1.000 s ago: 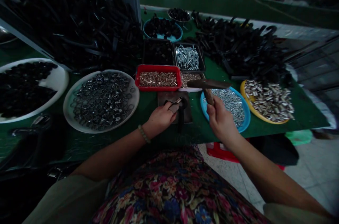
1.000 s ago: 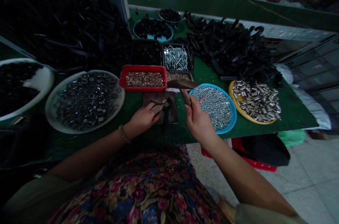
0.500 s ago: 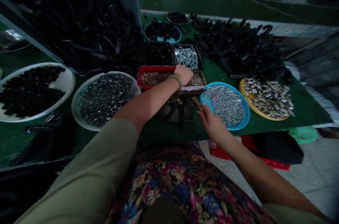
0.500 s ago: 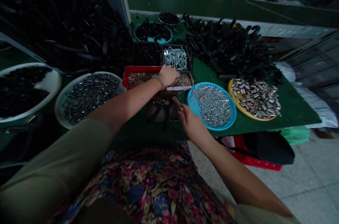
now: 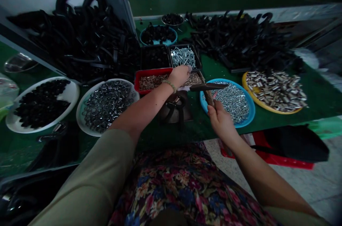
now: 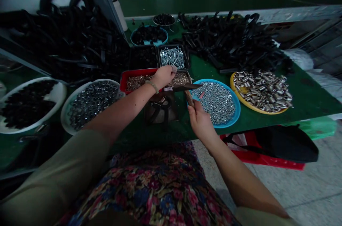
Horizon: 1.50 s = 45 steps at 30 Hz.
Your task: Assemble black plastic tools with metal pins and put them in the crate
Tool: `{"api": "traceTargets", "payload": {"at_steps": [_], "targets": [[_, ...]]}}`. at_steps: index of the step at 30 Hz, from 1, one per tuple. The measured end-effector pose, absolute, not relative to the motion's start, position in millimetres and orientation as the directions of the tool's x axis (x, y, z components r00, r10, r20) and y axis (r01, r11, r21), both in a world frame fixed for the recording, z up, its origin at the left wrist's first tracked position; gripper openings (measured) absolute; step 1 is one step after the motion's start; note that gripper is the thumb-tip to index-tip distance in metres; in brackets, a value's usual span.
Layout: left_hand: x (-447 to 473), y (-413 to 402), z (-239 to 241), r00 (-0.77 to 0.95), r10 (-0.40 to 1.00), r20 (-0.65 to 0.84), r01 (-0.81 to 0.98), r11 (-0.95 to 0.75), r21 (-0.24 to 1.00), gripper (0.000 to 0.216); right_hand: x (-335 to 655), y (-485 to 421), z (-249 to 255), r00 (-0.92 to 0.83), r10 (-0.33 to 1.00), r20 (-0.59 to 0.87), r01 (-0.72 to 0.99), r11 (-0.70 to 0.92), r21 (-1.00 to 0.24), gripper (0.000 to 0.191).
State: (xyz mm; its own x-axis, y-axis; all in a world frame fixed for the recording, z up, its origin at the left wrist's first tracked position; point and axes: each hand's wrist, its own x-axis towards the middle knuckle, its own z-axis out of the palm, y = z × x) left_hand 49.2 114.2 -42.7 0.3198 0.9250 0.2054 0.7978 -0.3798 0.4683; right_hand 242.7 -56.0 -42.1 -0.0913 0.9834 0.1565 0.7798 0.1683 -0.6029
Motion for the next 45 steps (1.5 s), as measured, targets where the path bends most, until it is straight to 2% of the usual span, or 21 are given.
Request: {"api": "traceTargets", "payload": {"at_steps": [5,7,14,21,25,28,30,33,35,38,41,45], "targets": [[15.7,28.7,-53.8,0.275,0.924,0.264,0.550,-0.377,0.745,0.017,248.5,-62.3,-51.5,-0.082,0.989,0.120,0.762,0.140,-0.632,0.039],[4.5,-3.6,-63.2,0.279,0.929,0.244,0.557,-0.364,0.746,0.015,249.4,-61.8,-54.6,-0.081,0.991,0.105,0.763,0.130,-0.634,0.040],[5.0,-29.4,-82.7,0.344,0.902,0.261,0.814,-0.425,0.397,0.022,240.9,-59.9,-55.9,-0.094,0.989,0.113,0.760,0.145,-0.634,0.041],[2.7,-30.6,-86.6,0.438,0.867,0.238,0.865,-0.479,0.152,0.023,239.9,-62.9,-58.5,-0.088,0.988,0.130,0.758,0.151,-0.635,0.040],[2.5,-35.7,-84.5,0.512,0.837,0.194,0.840,-0.535,0.094,0.023,238.6,-63.0,-59.6,-0.094,0.989,0.117,0.762,0.147,-0.631,0.041],[1.4,-40.2,-79.3,0.556,0.818,0.147,0.810,-0.573,0.123,0.025,235.7,-65.7,-58.3,-0.119,0.988,0.100,0.779,0.156,-0.607,0.043],[-1.1,-46.0,-76.2,0.538,0.832,0.138,0.808,-0.555,0.197,0.027,233.2,-68.9,-56.5,-0.176,0.981,0.085,0.774,0.191,-0.604,0.042],[-8.3,-64.0,-74.3,0.433,0.890,0.145,0.820,-0.456,0.346,0.043,229.2,-74.6,-51.0,-0.299,0.950,0.088,0.753,0.291,-0.591,0.041],[-14.2,-81.8,-75.4,0.344,0.924,0.165,0.834,-0.381,0.399,0.056,226.6,-77.9,-45.1,-0.328,0.937,0.122,0.751,0.337,-0.568,0.045],[-21.3,-105.0,-80.4,0.312,0.934,0.176,0.858,-0.356,0.370,0.051,221.9,-79.2,-35.3,-0.342,0.933,0.110,0.781,0.347,-0.520,0.047],[-21.5,-112.2,-86.2,0.381,0.916,0.127,0.854,-0.401,0.331,0.044,214.3,-75.6,-26.1,-0.398,0.917,-0.020,0.813,0.342,-0.471,0.047],[-12.7,-112.4,-83.0,0.396,0.913,0.099,0.845,-0.404,0.349,0.041,203.0,-68.5,-20.9,-0.338,0.941,0.011,0.828,0.303,-0.472,0.051]]}}
